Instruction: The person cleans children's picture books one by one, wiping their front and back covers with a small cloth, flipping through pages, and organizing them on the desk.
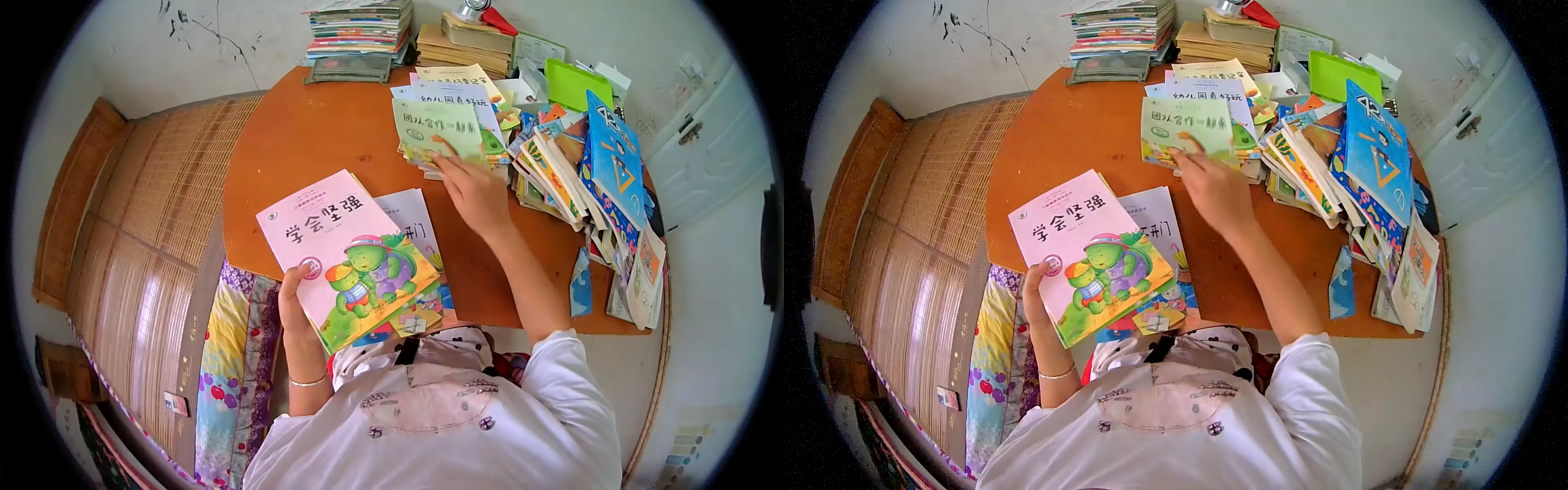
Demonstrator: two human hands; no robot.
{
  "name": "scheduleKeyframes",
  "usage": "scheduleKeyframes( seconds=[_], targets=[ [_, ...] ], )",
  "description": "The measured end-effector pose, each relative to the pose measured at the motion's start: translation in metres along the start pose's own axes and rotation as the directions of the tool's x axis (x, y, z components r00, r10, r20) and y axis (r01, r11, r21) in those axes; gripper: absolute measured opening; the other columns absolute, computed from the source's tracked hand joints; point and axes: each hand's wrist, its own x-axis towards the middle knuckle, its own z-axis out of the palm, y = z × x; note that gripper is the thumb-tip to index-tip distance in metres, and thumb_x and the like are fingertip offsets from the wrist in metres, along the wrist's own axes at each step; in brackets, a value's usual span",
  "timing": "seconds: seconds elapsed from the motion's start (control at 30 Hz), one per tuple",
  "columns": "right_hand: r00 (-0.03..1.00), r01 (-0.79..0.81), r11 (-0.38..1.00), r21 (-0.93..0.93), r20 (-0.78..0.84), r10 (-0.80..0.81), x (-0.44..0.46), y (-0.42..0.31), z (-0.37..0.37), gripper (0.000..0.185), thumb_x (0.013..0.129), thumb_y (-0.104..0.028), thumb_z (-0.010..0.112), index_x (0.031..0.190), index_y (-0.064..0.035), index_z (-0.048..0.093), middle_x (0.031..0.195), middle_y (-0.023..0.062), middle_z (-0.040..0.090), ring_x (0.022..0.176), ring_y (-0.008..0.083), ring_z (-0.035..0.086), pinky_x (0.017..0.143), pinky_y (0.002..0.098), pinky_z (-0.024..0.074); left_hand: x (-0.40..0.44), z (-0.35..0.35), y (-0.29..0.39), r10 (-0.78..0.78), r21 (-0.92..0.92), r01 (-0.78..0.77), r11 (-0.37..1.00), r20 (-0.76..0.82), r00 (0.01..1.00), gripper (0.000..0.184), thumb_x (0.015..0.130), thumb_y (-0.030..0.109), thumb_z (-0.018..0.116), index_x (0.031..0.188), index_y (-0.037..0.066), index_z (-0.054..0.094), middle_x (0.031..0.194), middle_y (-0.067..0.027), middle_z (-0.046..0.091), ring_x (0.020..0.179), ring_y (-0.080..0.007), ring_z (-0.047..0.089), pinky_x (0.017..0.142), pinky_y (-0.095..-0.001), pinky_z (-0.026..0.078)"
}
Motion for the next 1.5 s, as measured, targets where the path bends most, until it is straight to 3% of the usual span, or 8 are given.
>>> scheduleKeyframes(
  seconds=[0.3, 0.4, 0.53, 0.67, 0.87, 1.13, 1.27, 1.5],
  targets=[
    [0.807, 0.582, 0.805, 0.116, 0.043, -0.589, -0.046, -0.129, -0.052, 0.027, 0.09, -0.025, 0.064, 0.11, -0.0074, 0.069, 0.117, 0.0094, 0.07, 0.099, 0.0231, 0.069, 0.083, 0.0319, 0.056, 0.003, 0.008, -0.012, -0.215, 0.019, 0.215, 0.976, -0.001, 0.977, 0.049, 0.079, 0.001, 0.056, 0.127, -0.005, 0.05, 0.116, -0.0211, 0.064, 0.104, -0.0332, 0.066, 0.092, -0.0439, 0.055],
    [0.877, 0.155, 0.762, 0.629, 0.267, -0.399, -0.024, -0.095, -0.06, 0.03, 0.091, -0.023, 0.065, 0.113, -0.0025, 0.066, 0.12, 0.0121, 0.067, 0.104, 0.0291, 0.067, 0.086, 0.0348, 0.0549, -0.001, 0.01, -0.015, -0.12, 0.103, 0.128, 0.986, -0.082, 0.989, 0.052, 0.075, -0.004, 0.053, 0.127, -0.007, 0.049, 0.116, -0.023, 0.063, 0.105, -0.035, 0.066, 0.092, -0.0452, 0.056],
    [0.95, 0.05, 0.998, 0.03, -0.31, -0.038, 0.029, -0.009, -0.003, 0.031, 0.087, -0.015, 0.069, 0.116, -0.0047, 0.065, 0.108, 0.0107, 0.07, 0.103, 0.0304, 0.067, 0.086, 0.0364, 0.0547, -0.007, 0.019, -0.01, -0.115, 0.092, 0.122, 0.988, -0.081, 0.99, 0.053, 0.075, -0.005, 0.052, 0.128, -0.008, 0.048, 0.116, -0.0245, 0.063, 0.105, -0.0365, 0.066, 0.092, -0.0457, 0.056],
    [0.962, 0.133, 0.923, -0.362, -0.178, -0.208, 0.013, 0.042, 0.031, 0.034, 0.087, -0.015, 0.066, 0.118, -0.0036, 0.062, 0.109, 0.0089, 0.069, 0.092, 0.0285, 0.069, 0.079, 0.0375, 0.0567, -0.011, 0.016, -0.008, -0.124, 0.024, 0.127, 0.992, -0.096, 0.988, 0.053, 0.076, -0.004, 0.052, 0.129, -0.008, 0.047, 0.119, -0.0241, 0.062, 0.107, -0.0367, 0.065, 0.094, -0.0467, 0.055],
    [0.989, -0.018, 0.999, 0.036, -0.148, 0.023, -0.012, -0.046, -0.039, 0.025, 0.086, -0.012, 0.067, 0.11, -0.0077, 0.071, 0.113, 0.0098, 0.071, 0.09, 0.0251, 0.071, 0.068, 0.0347, 0.0579, -0.003, 0.018, -0.012, -0.111, -0.034, 0.106, 0.994, -0.172, 0.979, 0.051, 0.08, 0.0, 0.053, 0.13, -0.005, 0.048, 0.121, -0.0224, 0.061, 0.109, -0.0352, 0.064, 0.096, -0.0469, 0.053],
    [0.811, 0.563, 0.814, 0.145, 0.091, -0.578, -0.045, -0.133, -0.051, 0.031, 0.086, -0.027, 0.07, 0.111, -0.0085, 0.071, 0.117, 0.007, 0.07, 0.092, 0.019, 0.072, 0.071, 0.0318, 0.0582, 0.0, -0.008, -0.017, -0.194, 0.075, 0.195, 0.978, -0.02, 0.981, 0.045, 0.083, 0.013, 0.054, 0.125, -0.002, 0.054, 0.114, -0.0188, 0.065, 0.099, -0.0312, 0.066, 0.088, -0.0415, 0.056],
    [0.739, 0.009, 0.71, 0.704, 0.474, -0.479, 0.005, -0.093, -0.054, 0.033, 0.092, -0.026, 0.066, 0.117, -0.0031, 0.067, 0.12, 0.009, 0.069, 0.092, 0.0215, 0.071, 0.08, 0.0315, 0.0562, -0.007, 0.0, -0.02, -0.056, 0.156, 0.074, 0.985, -0.117, 0.992, 0.056, 0.068, -0.004, 0.051, 0.123, -0.005, 0.053, 0.11, -0.0184, 0.065, 0.094, -0.0313, 0.067, 0.085, -0.04, 0.057],
    [0.959, -0.082, 0.985, -0.152, -0.282, 0.037, 0.06, 0.051, 0.031, 0.055, 0.081, -0.041, 0.075, 0.123, -0.0063, 0.063, 0.125, 0.0181, 0.061, 0.118, 0.0344, 0.057, 0.098, 0.0429, 0.0468, -0.01, -0.001, -0.013, -0.111, -0.012, 0.11, 0.994, -0.073, 0.991, 0.06, 0.066, -0.007, 0.05, 0.126, -0.007, 0.05, 0.111, -0.0194, 0.064, 0.099, -0.0322, 0.067, 0.089, -0.0414, 0.056]
  ],
)
